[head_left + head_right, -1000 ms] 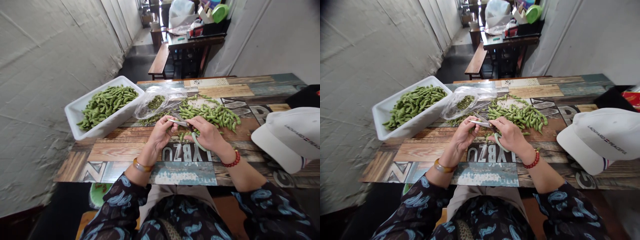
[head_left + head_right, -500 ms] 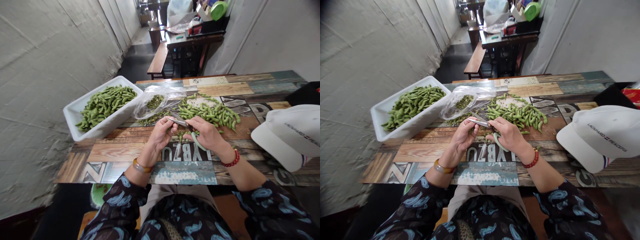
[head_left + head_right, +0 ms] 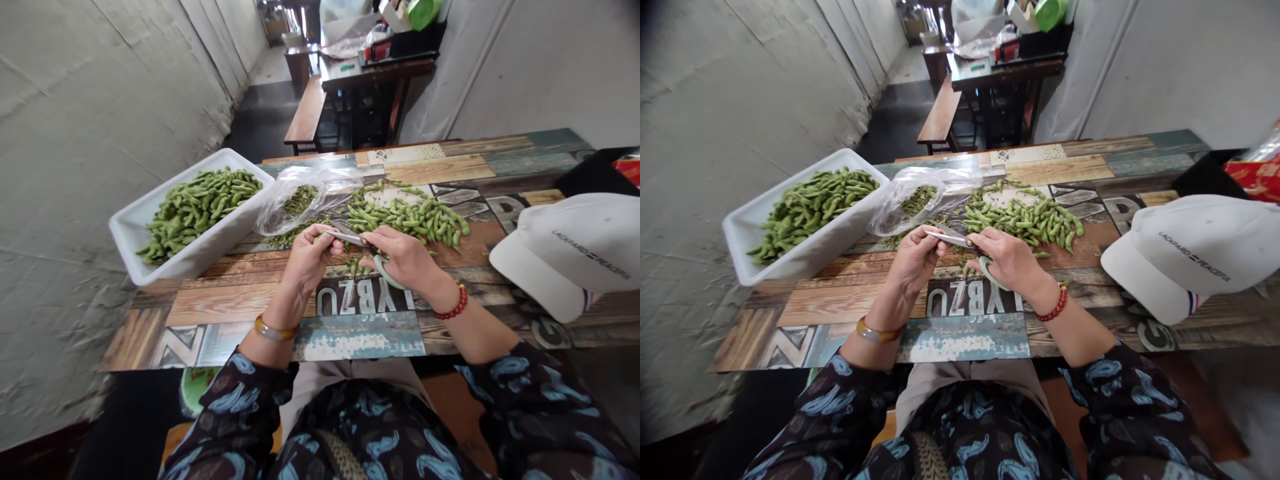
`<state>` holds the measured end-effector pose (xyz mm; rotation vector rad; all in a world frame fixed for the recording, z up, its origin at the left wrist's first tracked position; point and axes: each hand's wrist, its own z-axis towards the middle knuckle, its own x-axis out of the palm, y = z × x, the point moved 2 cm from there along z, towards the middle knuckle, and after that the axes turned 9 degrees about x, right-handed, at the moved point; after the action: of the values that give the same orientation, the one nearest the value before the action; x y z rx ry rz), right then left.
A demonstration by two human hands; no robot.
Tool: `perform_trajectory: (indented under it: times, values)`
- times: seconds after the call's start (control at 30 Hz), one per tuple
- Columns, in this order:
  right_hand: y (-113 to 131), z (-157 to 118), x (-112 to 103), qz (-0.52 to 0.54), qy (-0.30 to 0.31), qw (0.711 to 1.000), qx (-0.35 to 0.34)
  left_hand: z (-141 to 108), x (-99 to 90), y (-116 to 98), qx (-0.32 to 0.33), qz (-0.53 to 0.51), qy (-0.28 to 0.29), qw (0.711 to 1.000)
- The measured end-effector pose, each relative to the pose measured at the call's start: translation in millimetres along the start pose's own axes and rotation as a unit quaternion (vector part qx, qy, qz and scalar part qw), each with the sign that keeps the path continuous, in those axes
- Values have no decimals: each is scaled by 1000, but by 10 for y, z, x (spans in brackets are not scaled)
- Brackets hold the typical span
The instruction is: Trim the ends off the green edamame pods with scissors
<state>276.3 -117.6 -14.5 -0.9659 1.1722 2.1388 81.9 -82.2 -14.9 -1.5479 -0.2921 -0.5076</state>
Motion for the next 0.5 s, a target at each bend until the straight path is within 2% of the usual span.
perform_trajectory:
  times: [0.13,0.5]
  values:
    - [-16,4,-1,-21,-3,1000,11,27,-9,15,0,30,-12,999]
    - [-113,6,-40,-29,22,999,21,56,4,43,-12,25,-5,1000]
